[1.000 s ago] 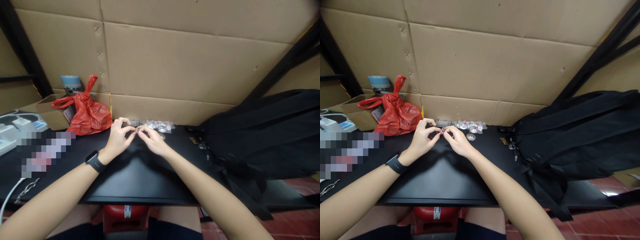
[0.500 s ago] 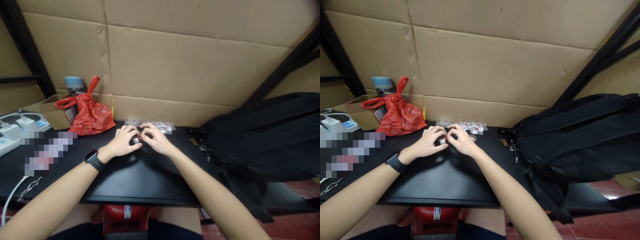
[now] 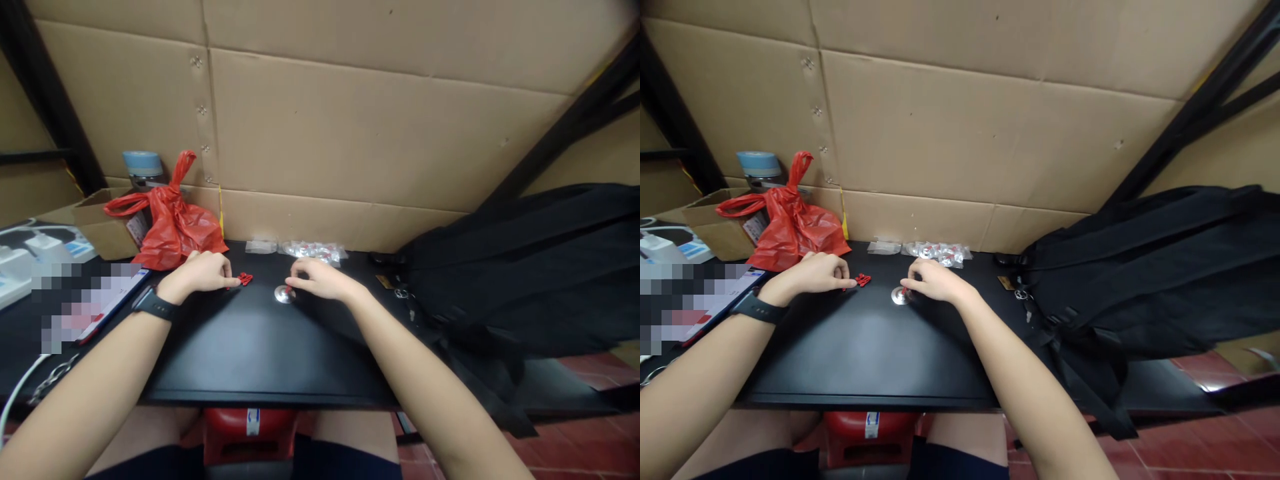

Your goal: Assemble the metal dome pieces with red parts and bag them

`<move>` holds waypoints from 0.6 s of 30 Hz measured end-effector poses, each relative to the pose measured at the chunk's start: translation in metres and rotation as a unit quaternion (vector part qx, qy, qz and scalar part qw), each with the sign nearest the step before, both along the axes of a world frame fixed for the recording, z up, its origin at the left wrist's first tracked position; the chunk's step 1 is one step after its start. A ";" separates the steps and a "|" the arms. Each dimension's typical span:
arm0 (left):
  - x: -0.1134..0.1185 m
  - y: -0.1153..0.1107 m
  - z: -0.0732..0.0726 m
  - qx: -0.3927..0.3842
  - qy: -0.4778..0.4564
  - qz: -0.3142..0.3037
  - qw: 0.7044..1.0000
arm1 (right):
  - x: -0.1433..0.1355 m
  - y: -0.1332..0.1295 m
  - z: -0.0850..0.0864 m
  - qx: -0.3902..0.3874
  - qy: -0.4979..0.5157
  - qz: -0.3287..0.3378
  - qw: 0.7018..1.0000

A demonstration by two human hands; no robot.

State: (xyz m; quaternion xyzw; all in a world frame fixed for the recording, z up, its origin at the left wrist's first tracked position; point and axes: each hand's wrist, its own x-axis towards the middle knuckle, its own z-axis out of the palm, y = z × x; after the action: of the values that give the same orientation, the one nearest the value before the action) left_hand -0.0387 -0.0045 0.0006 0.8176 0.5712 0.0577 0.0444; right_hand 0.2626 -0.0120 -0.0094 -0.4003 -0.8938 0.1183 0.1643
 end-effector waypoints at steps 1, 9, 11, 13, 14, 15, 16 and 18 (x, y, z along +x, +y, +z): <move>0.001 -0.001 0.000 -0.011 0.004 -0.002 1.000 | 0.007 0.004 0.000 0.005 -0.026 -0.031 0.999; 0.003 -0.004 -0.002 -0.001 0.054 0.002 0.999 | 0.048 0.030 -0.008 -0.041 -0.088 -0.155 0.983; 0.002 -0.002 -0.004 0.043 0.019 -0.004 0.999 | 0.049 0.032 -0.010 -0.046 -0.070 -0.154 0.985; 0.004 -0.001 -0.005 0.082 -0.043 -0.026 0.995 | 0.049 0.034 -0.012 -0.037 -0.060 -0.165 0.984; 0.007 -0.001 -0.005 0.091 -0.076 -0.041 0.992 | 0.049 0.034 -0.012 -0.032 -0.056 -0.169 0.983; 0.010 -0.002 -0.005 0.096 -0.106 -0.056 0.988 | 0.050 0.035 -0.013 -0.026 -0.053 -0.173 0.983; 0.014 -0.004 -0.004 0.099 -0.132 -0.068 0.984 | 0.050 0.035 -0.013 -0.021 -0.049 -0.176 0.983; 0.023 -0.008 -0.003 0.108 -0.168 -0.081 0.976 | 0.049 0.034 -0.013 -0.010 -0.032 -0.180 0.983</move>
State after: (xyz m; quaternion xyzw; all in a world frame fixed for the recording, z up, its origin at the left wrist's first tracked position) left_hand -0.0161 -0.0125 -0.0025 0.8398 0.4777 0.2517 0.0561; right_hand 0.3112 0.0217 -0.0222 -0.5596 -0.8108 0.0826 0.1507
